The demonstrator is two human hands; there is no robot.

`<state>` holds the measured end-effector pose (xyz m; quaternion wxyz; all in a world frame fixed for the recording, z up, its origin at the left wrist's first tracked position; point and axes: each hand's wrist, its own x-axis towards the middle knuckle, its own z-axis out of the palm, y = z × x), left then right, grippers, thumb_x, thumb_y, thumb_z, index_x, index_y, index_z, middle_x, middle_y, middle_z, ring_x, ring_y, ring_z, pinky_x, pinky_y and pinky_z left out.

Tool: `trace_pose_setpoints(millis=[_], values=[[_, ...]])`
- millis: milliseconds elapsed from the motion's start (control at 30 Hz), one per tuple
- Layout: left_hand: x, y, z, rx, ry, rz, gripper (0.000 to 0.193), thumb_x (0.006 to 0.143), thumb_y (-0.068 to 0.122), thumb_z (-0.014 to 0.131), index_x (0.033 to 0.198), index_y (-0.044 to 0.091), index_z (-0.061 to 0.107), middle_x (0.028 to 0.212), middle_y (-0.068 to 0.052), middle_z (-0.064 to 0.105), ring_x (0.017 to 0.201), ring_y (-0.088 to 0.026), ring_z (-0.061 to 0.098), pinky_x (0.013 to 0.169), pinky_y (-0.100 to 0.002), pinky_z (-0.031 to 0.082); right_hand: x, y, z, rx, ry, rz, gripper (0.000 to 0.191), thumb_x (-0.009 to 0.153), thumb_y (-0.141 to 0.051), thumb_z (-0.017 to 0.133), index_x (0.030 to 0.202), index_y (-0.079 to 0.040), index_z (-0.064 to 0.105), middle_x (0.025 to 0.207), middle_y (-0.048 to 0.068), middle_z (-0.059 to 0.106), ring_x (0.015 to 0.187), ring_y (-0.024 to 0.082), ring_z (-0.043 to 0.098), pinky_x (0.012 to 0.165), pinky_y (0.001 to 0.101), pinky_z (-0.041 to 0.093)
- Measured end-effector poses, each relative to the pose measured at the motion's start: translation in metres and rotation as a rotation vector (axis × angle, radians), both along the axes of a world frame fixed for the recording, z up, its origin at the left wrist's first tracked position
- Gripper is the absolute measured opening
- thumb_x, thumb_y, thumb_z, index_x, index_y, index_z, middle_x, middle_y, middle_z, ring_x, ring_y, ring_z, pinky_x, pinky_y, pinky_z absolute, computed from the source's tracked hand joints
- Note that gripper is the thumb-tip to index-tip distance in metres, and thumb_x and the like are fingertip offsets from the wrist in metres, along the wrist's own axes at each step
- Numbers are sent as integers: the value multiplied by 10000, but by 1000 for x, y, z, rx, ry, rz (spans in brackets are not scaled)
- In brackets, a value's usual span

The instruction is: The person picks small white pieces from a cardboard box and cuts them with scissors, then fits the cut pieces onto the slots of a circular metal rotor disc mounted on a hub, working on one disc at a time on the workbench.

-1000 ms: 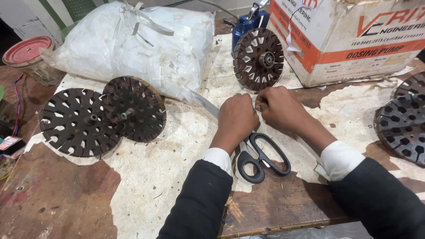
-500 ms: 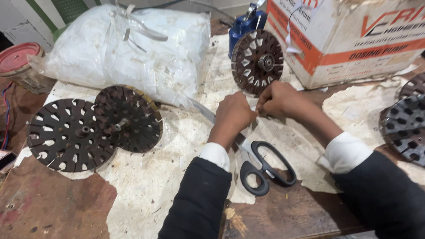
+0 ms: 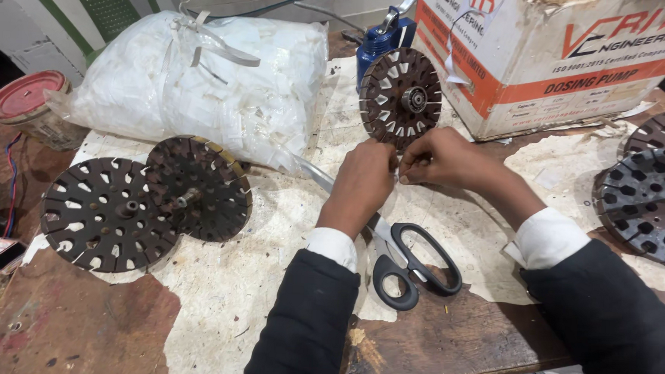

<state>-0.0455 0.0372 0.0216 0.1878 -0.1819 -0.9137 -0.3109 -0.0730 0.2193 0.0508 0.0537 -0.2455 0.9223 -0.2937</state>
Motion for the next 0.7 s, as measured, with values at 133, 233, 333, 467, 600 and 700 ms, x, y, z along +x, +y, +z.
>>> trace_pose_setpoints(millis=[133,233,333,467,600,700], values=[[2,1,2,-115,10,13,51,839,27,702,863,4,742,963,-223,692,933,-407,682,809,-496,543,4,1,2,24,103,64,220,760,-125,801,948,-14,781,838,118,772,761,201,722,746,341,557],[3,1,1,-213,48,-2,81,810,46,718,871,-5,735,967,-222,683,918,-388,692,797,-470,561,4,0,4,40,183,112,252,755,-128,803,974,-9,768,898,146,770,811,256,737,776,367,560],[5,2,0,-190,157,-88,87,787,69,740,824,-11,738,927,-213,686,895,-395,692,790,-484,554,6,0,7,56,225,115,269,752,-129,806,986,-5,764,929,168,766,857,299,737,802,386,556],[4,1,1,-199,152,-121,111,811,92,748,834,-16,735,899,-213,682,863,-399,689,785,-487,551,9,-2,10,57,270,142,234,769,-107,779,978,-2,765,936,169,763,872,311,736,812,388,559],[4,-2,1,-196,151,-110,81,802,63,732,828,-13,736,901,-222,685,850,-397,692,790,-485,556,15,-6,15,46,293,148,237,758,-102,773,973,-5,766,940,173,756,874,319,729,811,396,557],[6,-3,-2,-186,162,-90,83,785,52,728,812,-26,731,904,-239,682,839,-404,692,786,-486,556,21,-9,19,58,286,137,229,777,-128,761,972,-8,754,938,159,747,871,323,724,804,409,555]])
